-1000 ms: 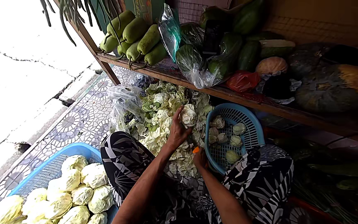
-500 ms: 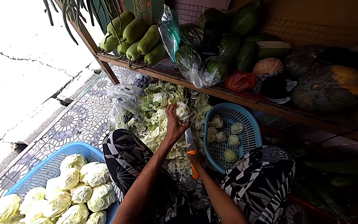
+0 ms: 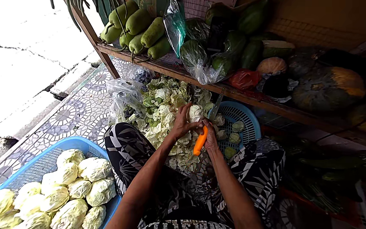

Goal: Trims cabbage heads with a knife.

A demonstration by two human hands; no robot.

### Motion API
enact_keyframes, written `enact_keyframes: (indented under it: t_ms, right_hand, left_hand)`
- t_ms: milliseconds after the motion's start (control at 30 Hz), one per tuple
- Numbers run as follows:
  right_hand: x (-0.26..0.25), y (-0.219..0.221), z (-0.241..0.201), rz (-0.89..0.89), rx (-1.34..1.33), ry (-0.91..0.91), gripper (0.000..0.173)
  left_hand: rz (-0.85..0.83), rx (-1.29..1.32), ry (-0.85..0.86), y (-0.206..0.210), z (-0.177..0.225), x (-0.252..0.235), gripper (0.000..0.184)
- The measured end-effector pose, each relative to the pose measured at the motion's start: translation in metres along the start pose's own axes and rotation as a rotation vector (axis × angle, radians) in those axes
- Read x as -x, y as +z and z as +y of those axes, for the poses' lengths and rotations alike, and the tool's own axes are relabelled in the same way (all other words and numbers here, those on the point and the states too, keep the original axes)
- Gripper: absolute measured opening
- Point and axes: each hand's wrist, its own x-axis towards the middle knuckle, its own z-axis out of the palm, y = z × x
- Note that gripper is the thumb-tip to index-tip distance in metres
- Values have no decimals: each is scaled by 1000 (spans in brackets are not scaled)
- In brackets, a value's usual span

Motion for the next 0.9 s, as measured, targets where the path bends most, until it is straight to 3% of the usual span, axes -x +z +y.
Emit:
enact_keyframes:
  t_ms: [133, 300, 533, 600, 733, 900]
  right_hand:
    - [1, -2, -16, 43, -67, 69, 23]
    - [8, -2, -25, 130, 32, 96, 15]
    - [6, 0, -37, 130, 158, 104, 17]
    - [6, -5, -36, 91, 187, 68, 13]
    - [1, -18, -29, 2, 217, -34, 31]
    - [-2, -28, -27, -106, 187, -116, 50]
  left_hand:
    - [-6, 36, 42, -3, 3, -1, 46]
    - [-21, -54, -6, 5, 6, 1, 72]
    - [-42, -88, 10, 2, 2, -4, 39]
    - [-47, -88, 10, 1, 2, -3, 43]
    - [24, -31, 63, 9, 3, 3, 75]
    - [106, -54, 299, 14, -1, 7, 61]
